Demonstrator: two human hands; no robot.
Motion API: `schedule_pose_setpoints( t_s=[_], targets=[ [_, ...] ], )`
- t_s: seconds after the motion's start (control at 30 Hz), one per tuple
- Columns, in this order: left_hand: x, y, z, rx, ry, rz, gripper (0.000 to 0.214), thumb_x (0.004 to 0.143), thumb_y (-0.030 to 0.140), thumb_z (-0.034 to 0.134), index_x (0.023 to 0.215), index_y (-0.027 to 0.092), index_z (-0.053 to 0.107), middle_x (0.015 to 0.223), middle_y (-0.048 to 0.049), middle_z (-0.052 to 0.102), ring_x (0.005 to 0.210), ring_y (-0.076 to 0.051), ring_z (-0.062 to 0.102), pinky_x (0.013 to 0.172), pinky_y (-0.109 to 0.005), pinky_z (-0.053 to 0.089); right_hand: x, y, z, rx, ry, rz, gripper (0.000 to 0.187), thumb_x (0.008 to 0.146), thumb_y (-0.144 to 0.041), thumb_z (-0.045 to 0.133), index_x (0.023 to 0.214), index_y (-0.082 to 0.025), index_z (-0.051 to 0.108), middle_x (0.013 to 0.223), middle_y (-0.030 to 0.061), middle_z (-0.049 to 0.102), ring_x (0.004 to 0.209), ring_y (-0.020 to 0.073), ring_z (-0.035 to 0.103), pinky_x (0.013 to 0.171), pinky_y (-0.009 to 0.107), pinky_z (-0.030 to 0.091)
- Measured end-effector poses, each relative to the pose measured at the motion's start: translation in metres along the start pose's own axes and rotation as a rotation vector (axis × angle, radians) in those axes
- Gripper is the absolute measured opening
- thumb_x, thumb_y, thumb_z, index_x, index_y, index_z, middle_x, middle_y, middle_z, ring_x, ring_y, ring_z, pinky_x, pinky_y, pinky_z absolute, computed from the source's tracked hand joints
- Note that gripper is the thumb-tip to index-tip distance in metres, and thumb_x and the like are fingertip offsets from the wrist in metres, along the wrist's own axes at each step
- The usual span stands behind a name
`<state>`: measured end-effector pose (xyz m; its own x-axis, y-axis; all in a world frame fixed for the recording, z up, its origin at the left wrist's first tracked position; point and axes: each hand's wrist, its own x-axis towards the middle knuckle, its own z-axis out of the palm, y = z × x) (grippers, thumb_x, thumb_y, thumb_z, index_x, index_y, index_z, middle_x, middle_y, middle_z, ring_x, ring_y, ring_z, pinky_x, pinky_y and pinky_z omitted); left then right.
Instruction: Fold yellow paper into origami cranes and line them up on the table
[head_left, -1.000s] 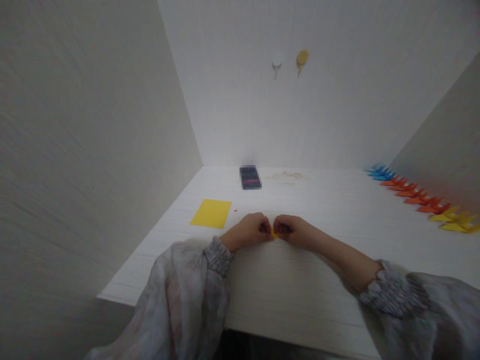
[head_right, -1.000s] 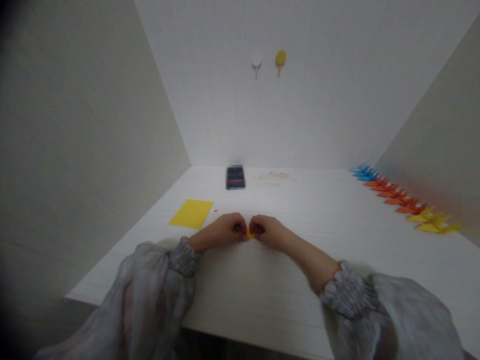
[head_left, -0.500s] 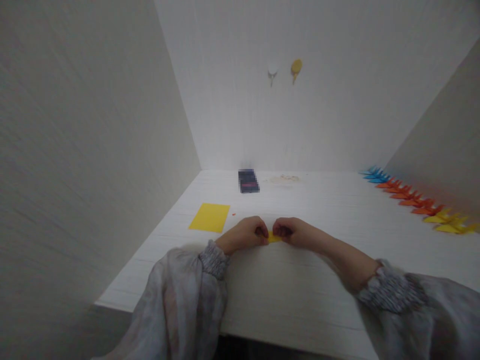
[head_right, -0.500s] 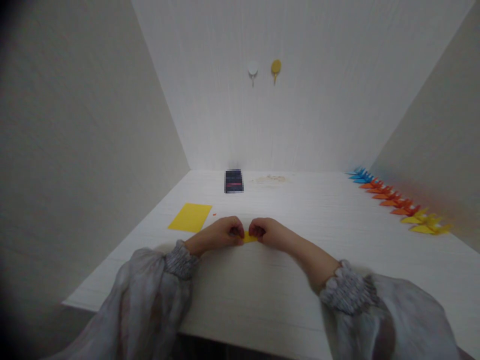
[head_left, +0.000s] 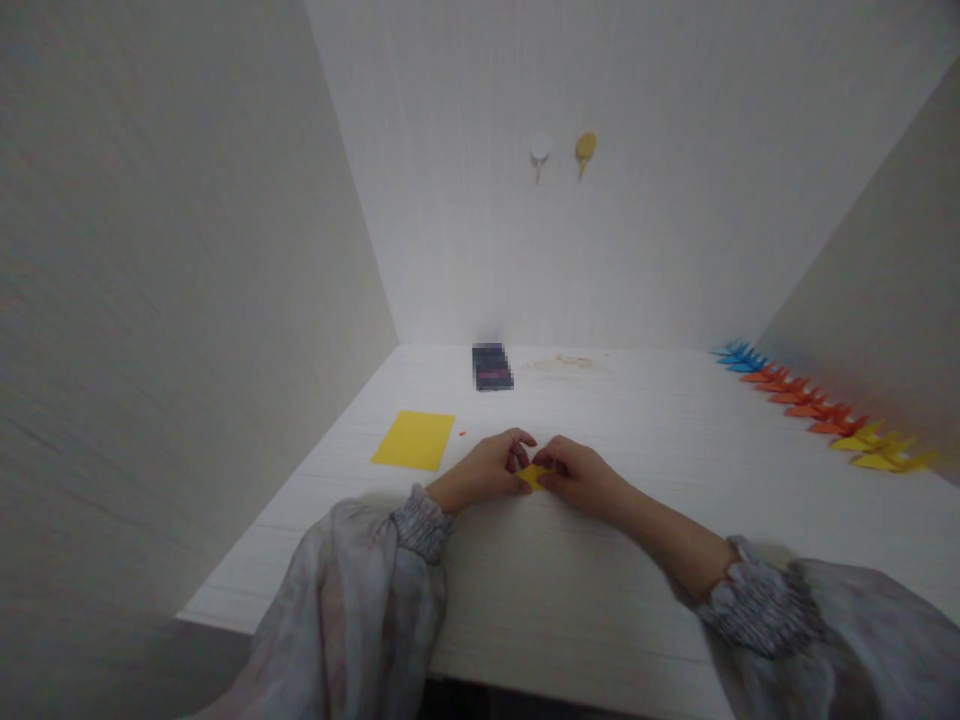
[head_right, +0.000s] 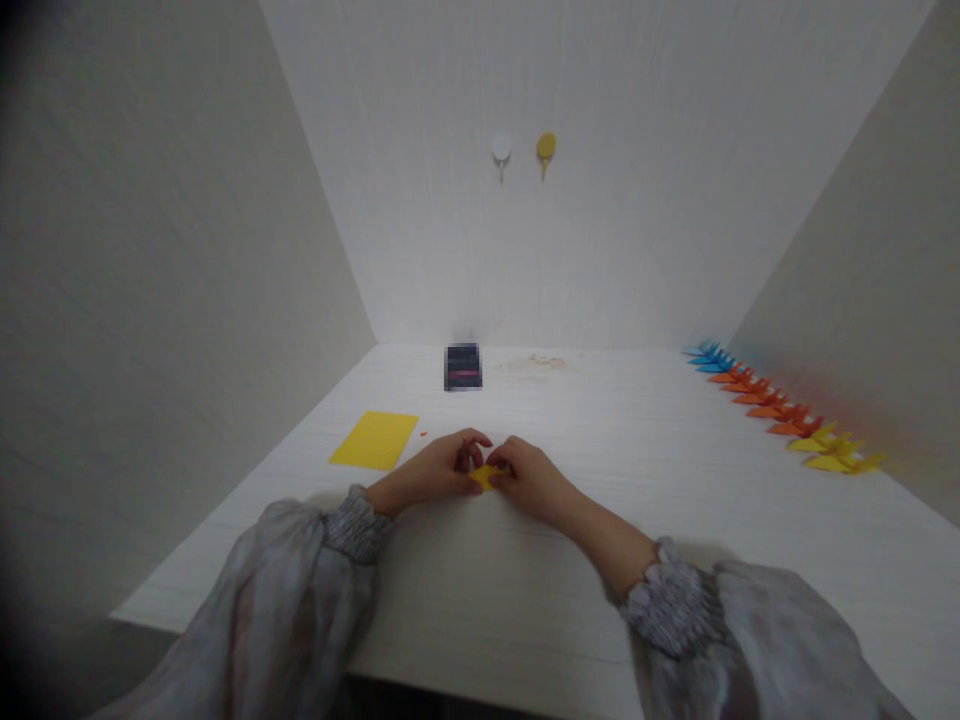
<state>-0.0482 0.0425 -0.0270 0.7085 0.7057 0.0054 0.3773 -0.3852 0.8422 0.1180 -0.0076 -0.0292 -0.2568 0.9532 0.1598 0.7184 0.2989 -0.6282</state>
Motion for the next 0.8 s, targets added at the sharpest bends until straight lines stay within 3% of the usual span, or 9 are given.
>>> schedule_pose_setpoints(
  t_s=[0.1, 0.2, 0.3, 0.43, 0.57, 0.67, 0.8],
  targets=[
    [-0.001, 0.001, 0.0, 0.022, 0.025, 0.016, 0.051, 0.055, 0.013, 0.062, 0.104, 0.016, 0.046, 0.082, -0.0006, 0.054, 0.061, -0.008, 0.045, 0.055, -0.021, 0.038, -0.002, -0.004, -0.003, -0.012, 0.002, 0.055, 0.013, 0.067, -0.021, 0.054, 0.079, -0.016, 0.057, 0.065, 0.0003, 0.054, 0.054, 0.0099, 0.046, 0.051, 0.021, 0.034],
    [-0.002, 0.004, -0.001, 0.173, 0.146, 0.076, 0.04, 0.056, 0.016, 0.064, 0.095, 0.015, 0.054, 0.088, -0.0039, 0.054, 0.078, -0.014, 0.048, 0.069, -0.027, 0.04, -0.006, -0.009, -0.004, -0.005, 0.008, 0.104, 0.022, 0.067, -0.022, 0.054, 0.088, -0.017, 0.055, 0.061, -0.0013, 0.055, 0.052, 0.0102, 0.048, 0.048, 0.02, 0.034],
    [-0.004, 0.008, -0.003, 0.333, 0.255, 0.147, 0.023, 0.057, 0.02, 0.064, 0.079, 0.016, 0.06, 0.088, -0.0045, 0.054, 0.088, -0.018, 0.047, 0.078, -0.03, 0.037, -0.008, -0.014, -0.004, -0.023, 0.011, 0.13, 0.017, 0.068, -0.023, 0.053, 0.084, -0.018, 0.058, 0.059, -0.0007, 0.057, 0.052, 0.0108, 0.051, 0.049, 0.021, 0.035],
    [-0.006, 0.014, -0.001, 0.343, 0.138, 0.095, 0.013, 0.067, 0.017, 0.051, 0.076, 0.015, 0.061, 0.071, -0.0017, 0.059, 0.066, -0.012, 0.052, 0.063, -0.024, 0.04, -0.007, -0.017, -0.006, 0.014, 0.001, 0.199, 0.017, 0.072, -0.027, 0.047, 0.068, -0.017, 0.059, 0.059, 0.0017, 0.06, 0.049, 0.0109, 0.052, 0.047, 0.021, 0.037],
    [-0.009, 0.017, -0.001, 0.319, 0.081, 0.083, 0.019, 0.07, 0.022, 0.049, 0.083, 0.016, 0.062, 0.067, -0.0008, 0.061, 0.061, -0.011, 0.052, 0.057, -0.022, 0.039, -0.006, -0.011, -0.006, 0.287, -0.16, 0.277, 0.02, 0.074, -0.024, 0.042, 0.078, -0.015, 0.059, 0.065, 0.0022, 0.062, 0.04, 0.0074, 0.048, 0.04, 0.02, 0.038],
    [-0.01, 0.015, -0.002, 0.285, 0.061, 0.087, 0.019, 0.07, 0.024, 0.05, 0.081, 0.016, 0.062, 0.069, -0.0012, 0.061, 0.061, -0.011, 0.052, 0.057, -0.021, 0.038, -0.007, -0.006, -0.006, 0.372, -0.252, 0.214, 0.02, 0.068, -0.018, 0.049, 0.085, -0.015, 0.058, 0.065, 0.0007, 0.06, 0.045, 0.0076, 0.049, 0.043, 0.019, 0.04],
    [-0.009, 0.013, -0.002, 0.239, 0.038, 0.062, 0.017, 0.067, 0.022, 0.053, 0.08, 0.014, 0.061, 0.067, -0.001, 0.06, 0.06, -0.01, 0.051, 0.056, -0.02, 0.039, -0.01, -0.003, -0.013, 0.151, -0.233, -0.022, 0.016, 0.07, -0.02, 0.052, 0.083, -0.016, 0.061, 0.062, -0.0003, 0.056, 0.051, 0.0084, 0.048, 0.047, 0.019, 0.037]
  ],
)
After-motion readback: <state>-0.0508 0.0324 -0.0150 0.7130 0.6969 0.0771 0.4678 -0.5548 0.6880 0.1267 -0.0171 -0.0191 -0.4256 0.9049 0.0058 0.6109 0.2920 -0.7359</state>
